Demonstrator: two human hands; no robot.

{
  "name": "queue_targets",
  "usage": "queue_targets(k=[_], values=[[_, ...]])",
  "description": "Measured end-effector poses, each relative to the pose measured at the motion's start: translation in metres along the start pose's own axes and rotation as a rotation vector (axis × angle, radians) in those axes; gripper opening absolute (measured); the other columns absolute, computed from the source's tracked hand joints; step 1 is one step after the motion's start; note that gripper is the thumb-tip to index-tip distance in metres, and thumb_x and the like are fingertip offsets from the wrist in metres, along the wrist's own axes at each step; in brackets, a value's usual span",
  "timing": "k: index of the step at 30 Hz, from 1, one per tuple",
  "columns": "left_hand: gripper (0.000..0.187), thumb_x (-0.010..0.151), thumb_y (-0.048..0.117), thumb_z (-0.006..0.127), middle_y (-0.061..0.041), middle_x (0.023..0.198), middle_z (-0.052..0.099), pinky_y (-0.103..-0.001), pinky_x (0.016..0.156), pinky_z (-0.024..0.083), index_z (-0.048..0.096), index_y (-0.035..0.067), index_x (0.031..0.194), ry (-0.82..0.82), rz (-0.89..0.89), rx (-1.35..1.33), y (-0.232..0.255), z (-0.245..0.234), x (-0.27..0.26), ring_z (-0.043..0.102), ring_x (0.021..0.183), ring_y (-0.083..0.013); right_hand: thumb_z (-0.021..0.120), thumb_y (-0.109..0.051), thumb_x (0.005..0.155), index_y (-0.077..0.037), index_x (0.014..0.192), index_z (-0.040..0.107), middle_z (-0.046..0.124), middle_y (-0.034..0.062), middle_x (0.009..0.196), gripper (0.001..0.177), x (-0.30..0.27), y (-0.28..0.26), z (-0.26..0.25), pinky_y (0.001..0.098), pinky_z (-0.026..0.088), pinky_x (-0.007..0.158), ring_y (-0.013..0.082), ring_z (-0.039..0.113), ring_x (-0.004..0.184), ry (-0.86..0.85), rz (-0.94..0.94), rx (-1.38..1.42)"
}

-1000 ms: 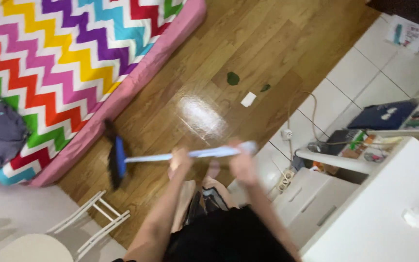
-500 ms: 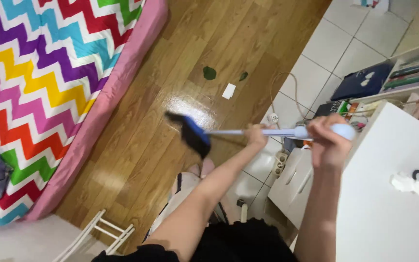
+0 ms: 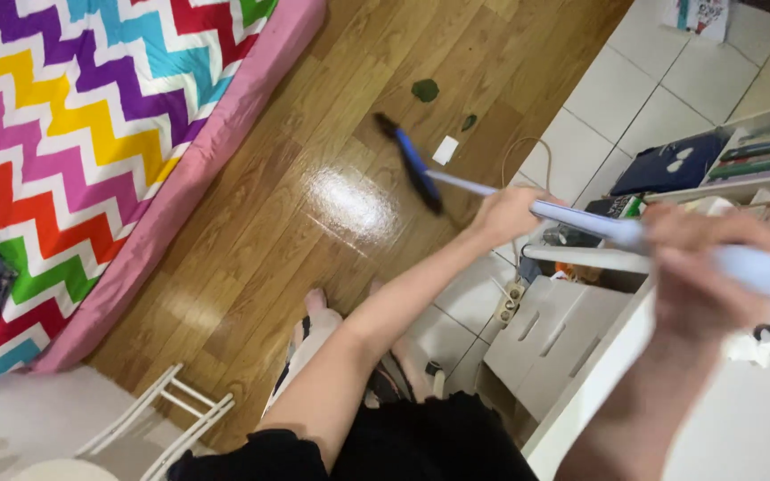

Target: The person is sweeping the floor with a broom in a bedroom and hallway area.

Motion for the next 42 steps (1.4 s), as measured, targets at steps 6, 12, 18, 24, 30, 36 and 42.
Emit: queue_targets(k=[6,12,18,24,30,36,42], values=[[0.03,0.078,0.02,0.074,-0.018,0.096,0.074,-0.048,0.088,0.056,0.075,0.014,0.107,-0.012,-0.103,0.185,-0.054,0.007,-0.084,0.071,0.097,-0.0376,0.067,-0.002,0.097,-0.009,0.081,0.052,0.051,0.0019,0.063,0.023,-0.024,0.061,-0.04,0.035,0.039,0.08,0.0156,0.045,0.064,0.116,0.199,0.288],[0.021,0.078,0.021,0.076,-0.023,0.104,0.072,-0.046,0.091,0.056,0.076,0.006,0.093,-0.033,-0.701,0.449,-0.29,0.017,-0.189,0.069,0.103,-0.0405,0.058,-0.056,0.099,-0.006,0.091,0.06,0.057,0.0069,0.079,0.051,-0.082,0.19,0.03,0.0379,0.04,0.084,0.0201,0.05,0.079,0.389,0.438,0.56],[0.024,0.079,0.026,0.075,-0.017,0.103,0.073,-0.059,0.104,0.041,0.079,0.012,0.098,0.361,-0.35,0.434,-0.225,0.052,-0.126,0.065,0.104,-0.0387,0.054,-0.024,0.101,-0.01,0.073,0.044,0.038,0.0028,0.057,0.033,-0.059,0.147,-0.015,0.0393,0.037,0.073,0.0205,0.033,0.057,0.342,0.418,0.239],[0.012,0.07,0.026,0.081,-0.013,0.078,0.068,-0.051,0.081,0.043,0.074,0.016,0.069,0.445,-0.067,0.186,-0.146,0.08,-0.018,0.059,0.086,-0.0366,0.052,-0.015,0.089,-0.005,0.071,0.043,0.038,0.0076,0.052,0.023,-0.029,0.07,-0.014,0.0372,0.033,0.064,0.0167,0.031,0.048,0.28,0.19,0.163],[0.039,0.078,0.031,0.085,-0.019,0.075,0.06,-0.049,0.076,0.046,0.06,0.006,0.063,0.302,-0.001,0.094,-0.136,0.069,0.024,0.056,0.082,-0.038,0.05,-0.007,0.078,0.001,0.068,0.046,0.04,0.0105,0.052,0.014,-0.033,0.054,0.038,0.0342,0.031,0.055,0.0172,0.034,0.046,0.138,0.033,-0.012],[0.012,0.08,0.02,0.076,-0.016,0.089,0.07,-0.046,0.087,0.054,0.072,0.01,0.083,0.063,0.217,0.064,-0.03,-0.021,-0.027,0.066,0.091,-0.0359,0.05,-0.01,0.081,0.002,0.069,0.047,0.042,0.0088,0.057,0.017,-0.036,0.032,0.094,0.034,0.035,0.058,0.0174,0.036,0.05,-0.055,-0.039,-0.083],[0.027,0.079,0.015,0.068,-0.013,0.097,0.076,-0.042,0.083,0.059,0.081,0.019,0.102,0.062,-0.078,0.035,-0.013,-0.113,-0.107,0.074,0.092,-0.033,0.048,-0.02,0.104,-0.006,0.068,0.042,0.044,0.0077,0.06,0.039,-0.015,0.047,0.069,0.0301,0.029,0.057,0.0178,0.034,0.052,0.067,0.124,0.193]])
Point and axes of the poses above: each hand's wrist, its own x-axis towards the middle knuckle, its own z-axis out of the palm, y = z × x, the point moved 10 cm from there along x, towards the middle knuckle
